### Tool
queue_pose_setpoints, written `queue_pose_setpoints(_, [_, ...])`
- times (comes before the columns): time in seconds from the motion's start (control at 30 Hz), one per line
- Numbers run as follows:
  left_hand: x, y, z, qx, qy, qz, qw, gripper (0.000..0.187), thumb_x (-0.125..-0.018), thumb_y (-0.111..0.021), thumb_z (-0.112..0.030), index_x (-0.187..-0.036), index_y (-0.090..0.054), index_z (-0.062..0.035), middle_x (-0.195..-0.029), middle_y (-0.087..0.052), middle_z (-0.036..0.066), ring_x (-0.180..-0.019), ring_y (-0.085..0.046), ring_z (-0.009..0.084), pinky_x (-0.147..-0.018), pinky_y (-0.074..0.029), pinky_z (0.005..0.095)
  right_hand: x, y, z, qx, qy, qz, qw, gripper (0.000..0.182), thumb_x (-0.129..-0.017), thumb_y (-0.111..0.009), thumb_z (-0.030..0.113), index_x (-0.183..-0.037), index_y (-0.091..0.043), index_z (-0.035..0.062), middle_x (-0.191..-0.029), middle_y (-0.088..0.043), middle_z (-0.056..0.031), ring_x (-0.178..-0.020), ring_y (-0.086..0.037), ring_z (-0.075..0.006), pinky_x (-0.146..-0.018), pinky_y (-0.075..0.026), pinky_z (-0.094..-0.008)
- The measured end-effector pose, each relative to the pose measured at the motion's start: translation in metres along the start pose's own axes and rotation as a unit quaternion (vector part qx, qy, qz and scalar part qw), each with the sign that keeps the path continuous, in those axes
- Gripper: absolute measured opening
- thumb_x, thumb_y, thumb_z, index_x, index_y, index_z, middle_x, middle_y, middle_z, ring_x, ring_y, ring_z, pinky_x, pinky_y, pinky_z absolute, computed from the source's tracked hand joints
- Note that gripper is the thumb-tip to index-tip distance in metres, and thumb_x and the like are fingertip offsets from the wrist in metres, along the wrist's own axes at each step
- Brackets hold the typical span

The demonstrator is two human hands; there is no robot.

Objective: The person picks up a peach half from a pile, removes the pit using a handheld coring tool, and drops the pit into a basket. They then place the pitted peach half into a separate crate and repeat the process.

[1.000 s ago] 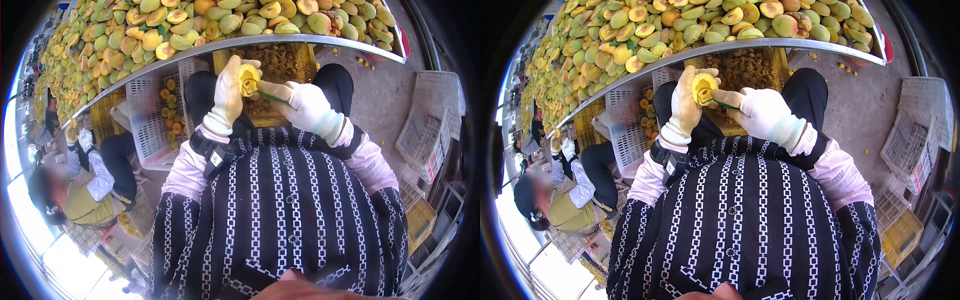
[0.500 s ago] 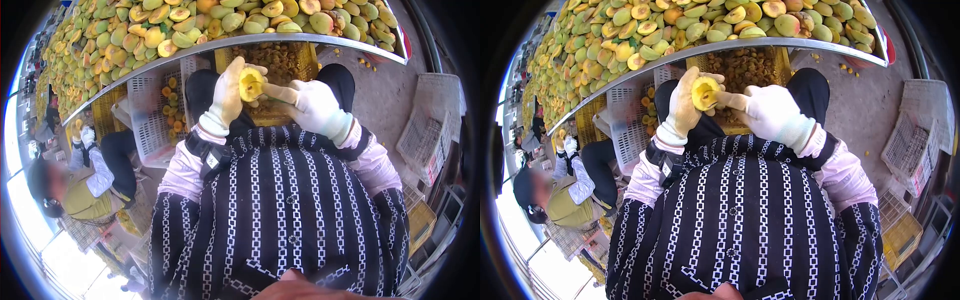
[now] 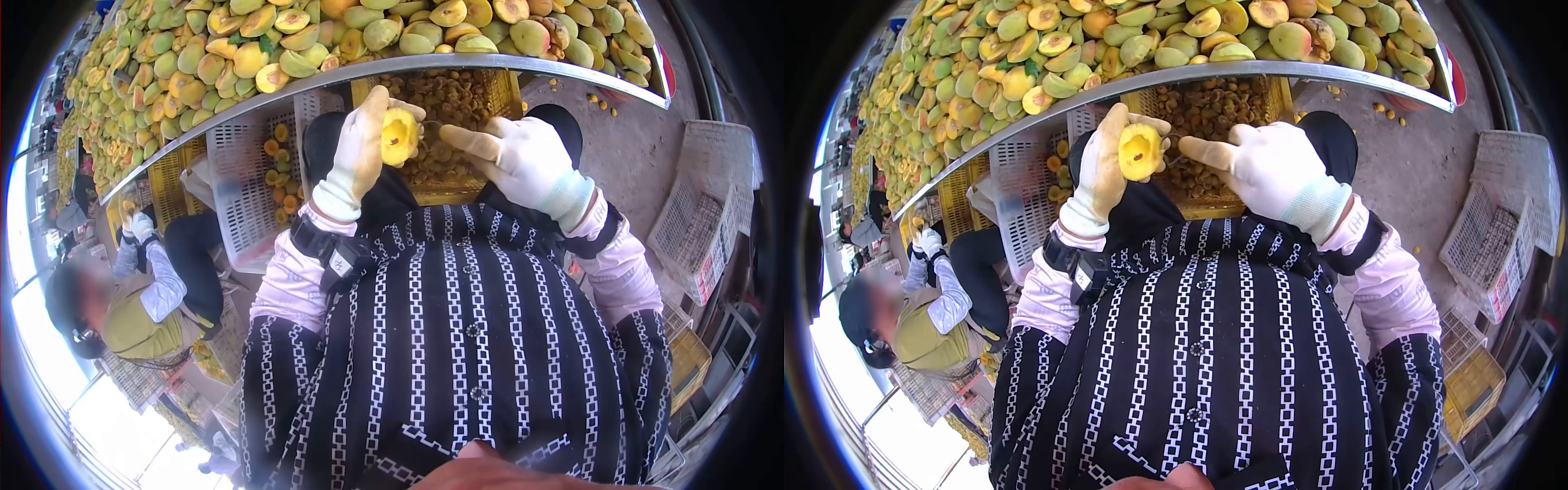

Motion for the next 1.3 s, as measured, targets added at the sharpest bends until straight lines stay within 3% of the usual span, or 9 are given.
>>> queue_pose_setpoints(0.23, [0.0, -0.005, -0.005, -0.102, -0.047, 0.014, 0.994, 0.055, -0.103, -0.031, -0.042, -0.103, -0.06, 0.0049, -0.096, -0.067, 0.013, -0.08, -0.064, 0.0161, -0.07, -0.054, 0.026, -0.016, -0.008, 0.014, -0.058, 0.015, 0.108, 0.992, 0.044, -0.082, -0.059, 0.015, -0.126, -0.059, 0.0233, -0.076, -0.059, -0.0083, -0.067, -0.063, -0.0282, -0.062, -0.051, -0.0398])
queue_pose_setpoints(0.3, [0.0, 0.002, -0.004, -0.129, -0.057, 0.013, 0.99, 0.054, -0.103, -0.03, -0.04, -0.104, -0.059, 0.0054, -0.098, -0.067, 0.013, -0.081, -0.064, 0.0162, -0.073, -0.054, 0.0271, -0.011, -0.006, 0.015, 0.068, 0.019, 0.164, 0.984, 0.046, -0.083, -0.058, 0.015, -0.127, -0.058, 0.024, -0.077, -0.06, -0.0078, -0.068, -0.064, -0.0263, -0.063, -0.052, -0.0388])
queue_pose_setpoints(0.43, [-0.002, 0.018, -0.002, -0.019, -0.046, -0.045, 0.998, 0.055, -0.103, -0.03, -0.041, -0.107, -0.058, 0.0062, -0.104, -0.066, 0.016, -0.085, -0.065, 0.0196, -0.075, -0.054, 0.0287, -0.002, -0.002, -0.002, 0.142, -0.033, 0.126, 0.981, 0.048, -0.083, -0.057, 0.014, -0.13, -0.057, 0.0247, -0.072, -0.059, -0.006, -0.061, -0.063, -0.0238, -0.059, -0.051, -0.0377])
queue_pose_setpoints(0.5, [-0.005, 0.013, 0.005, 0.111, -0.063, -0.039, 0.991, 0.052, -0.102, -0.037, -0.042, -0.098, -0.06, 0.0049, -0.098, -0.066, 0.013, -0.083, -0.064, 0.0164, -0.076, -0.052, 0.0274, -0.007, 0.007, 0.015, 0.017, -0.001, -0.001, 1.0, 0.044, -0.083, -0.059, 0.016, -0.127, -0.059, 0.0241, -0.07, -0.058, -0.0067, -0.058, -0.061, -0.0245, -0.053, -0.049, -0.0365])
queue_pose_setpoints(0.7, [0.004, 0.022, -0.006, 0.122, -0.08, -0.056, 0.988, 0.054, -0.103, -0.032, -0.042, -0.109, -0.058, 0.0052, -0.103, -0.066, 0.018, -0.088, -0.066, 0.0243, -0.075, -0.055, 0.0323, -0.004, 0.004, 0.016, -0.057, 0.01, -0.017, 0.998, 0.04, -0.084, -0.059, 0.015, -0.123, -0.061, 0.0245, -0.067, -0.054, -0.0063, -0.055, -0.058, -0.0255, -0.052, -0.049, -0.0371])
queue_pose_setpoints(0.87, [0.006, 0.014, 0.001, 0.434, -0.019, 0.047, 0.899, 0.056, -0.101, -0.037, -0.044, -0.12, -0.054, 0.0057, -0.112, -0.063, 0.02, -0.09, -0.066, 0.0262, -0.067, -0.057, 0.027, 0.016, 0.011, -0.011, -0.109, -0.03, -0.083, 0.99, 0.046, -0.083, -0.061, 0.009, -0.128, -0.058, 0.0174, -0.071, -0.059, -0.0082, -0.054, -0.057, -0.0215, -0.054, -0.049, -0.0348])
queue_pose_setpoints(0.97, [0.007, 0.002, 0.004, 0.565, 0.008, 0.067, 0.822, 0.052, -0.1, -0.04, -0.042, -0.123, -0.052, 0.0033, -0.121, -0.058, 0.021, -0.092, -0.065, 0.0256, -0.071, -0.059, 0.0252, 0.027, -0.011, -0.023, -0.412, -0.165, -0.014, 0.896, 0.049, -0.089, -0.058, 0.009, -0.137, -0.049, 0.0121, -0.077, -0.059, -0.0062, -0.053, -0.052, -0.0116, -0.052, -0.046, -0.0273])
queue_pose_setpoints(1.03, [0.011, -0.022, -0.01, 0.682, 0.036, 0.191, 0.705, 0.047, -0.1, -0.041, -0.036, -0.123, -0.052, 0.003, -0.117, -0.061, 0.018, -0.095, -0.065, 0.0253, -0.071, -0.058, 0.0251, 0.041, -0.036, -0.019, -0.593, -0.301, 0.073, 0.743, 0.049, -0.094, -0.053, 0.011, -0.142, -0.04, 0.0087, -0.08, -0.055, -0.0027, -0.056, -0.047, -0.0046, -0.051, -0.043, -0.0198])
queue_pose_setpoints(1.3, [0.021, -0.047, -0.022, 0.647, 0.012, 0.229, 0.727, 0.032, -0.094, -0.055, -0.02, -0.118, -0.058, 0.0015, -0.101, -0.066, 0.009, -0.07, -0.05, 0.0125, -0.056, -0.049, 0.022, 0.046, -0.038, -0.012, -0.601, -0.283, 0.051, 0.746, 0.049, -0.095, -0.055, 0.012, -0.141, -0.04, 0.0072, -0.082, -0.055, 0.0, -0.055, -0.046, -0.0028, -0.049, -0.04, -0.0172])
Point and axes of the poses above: each hand's wrist, its own x-axis away from the middle knuckle, its own y-axis out of the back of the hand, z = x × y, the point moved 10 cm from there along -x, towards the middle knuckle
